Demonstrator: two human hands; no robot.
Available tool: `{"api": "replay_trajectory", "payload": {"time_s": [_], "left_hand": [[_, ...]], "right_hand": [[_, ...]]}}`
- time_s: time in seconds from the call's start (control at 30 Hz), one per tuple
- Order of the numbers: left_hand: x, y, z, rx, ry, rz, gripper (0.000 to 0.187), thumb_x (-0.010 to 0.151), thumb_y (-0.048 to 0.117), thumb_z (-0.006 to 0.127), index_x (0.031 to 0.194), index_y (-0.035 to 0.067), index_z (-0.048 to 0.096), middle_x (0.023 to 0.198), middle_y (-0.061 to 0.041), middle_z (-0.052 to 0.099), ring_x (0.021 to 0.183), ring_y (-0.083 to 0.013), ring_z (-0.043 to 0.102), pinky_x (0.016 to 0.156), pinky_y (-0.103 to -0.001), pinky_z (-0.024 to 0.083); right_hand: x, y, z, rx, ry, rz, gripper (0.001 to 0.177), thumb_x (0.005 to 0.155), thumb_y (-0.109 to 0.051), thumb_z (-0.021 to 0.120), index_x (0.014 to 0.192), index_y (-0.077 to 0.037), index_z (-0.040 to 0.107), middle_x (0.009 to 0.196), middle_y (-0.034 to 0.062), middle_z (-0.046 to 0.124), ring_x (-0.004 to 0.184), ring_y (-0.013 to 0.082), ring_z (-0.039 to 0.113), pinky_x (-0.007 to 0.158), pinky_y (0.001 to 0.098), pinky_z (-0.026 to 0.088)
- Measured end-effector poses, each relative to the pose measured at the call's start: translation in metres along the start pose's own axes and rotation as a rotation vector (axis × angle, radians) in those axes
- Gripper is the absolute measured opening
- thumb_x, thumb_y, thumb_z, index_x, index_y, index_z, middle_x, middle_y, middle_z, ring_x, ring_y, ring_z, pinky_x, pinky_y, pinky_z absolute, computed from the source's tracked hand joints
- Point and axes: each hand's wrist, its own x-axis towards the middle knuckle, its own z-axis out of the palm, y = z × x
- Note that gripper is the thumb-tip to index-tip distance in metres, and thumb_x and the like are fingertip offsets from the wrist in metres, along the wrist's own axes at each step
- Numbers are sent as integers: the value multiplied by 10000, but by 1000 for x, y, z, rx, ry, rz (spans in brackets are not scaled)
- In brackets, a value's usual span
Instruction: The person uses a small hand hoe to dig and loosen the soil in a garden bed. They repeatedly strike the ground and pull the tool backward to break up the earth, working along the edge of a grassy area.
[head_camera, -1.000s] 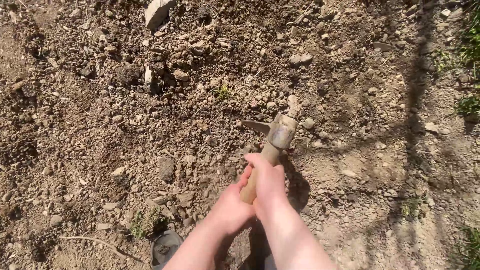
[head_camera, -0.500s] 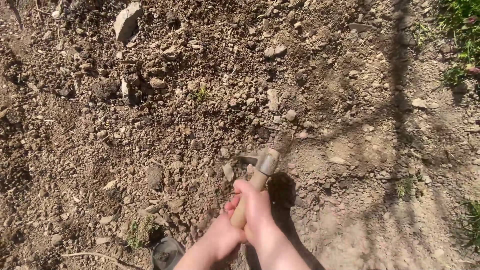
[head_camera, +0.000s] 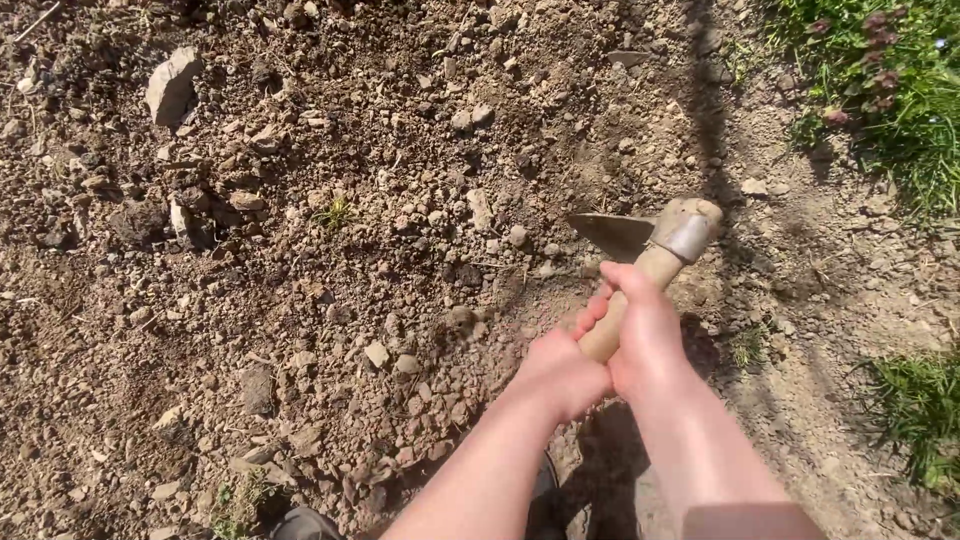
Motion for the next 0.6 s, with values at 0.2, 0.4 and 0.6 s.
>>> {"api": "replay_trajectory", "payload": {"time_s": [0.2,0.4,0.6], "left_hand": [[57,-58,2,330,56,-140,453,794,239,597,1215,83,652,1145,-116,738,947,-298,727,783,-395,574],[35,-150,-49,405,119,-184,346,673,228,606,932,15,691,765,-97,705,629,-259,625,570,-379,494],[31,-146,-23,400,145,-105,253,718,264,622,840,63,717,773,-125,684,638,-280,654,605,-396,541]], "right_hand": [[35,63,-12,177,-45,180,291,854,-259,615,663,-151,424,524,22,375,434,168,376,395,323,330],[-17,149,16,255,20,333,295,854,-248,673,725,-122,440,577,54,378,482,213,405,443,355,335],[-31,120,2,207,57,267,259,869,-215,680,782,-79,477,568,94,418,457,239,420,393,365,344]]}}
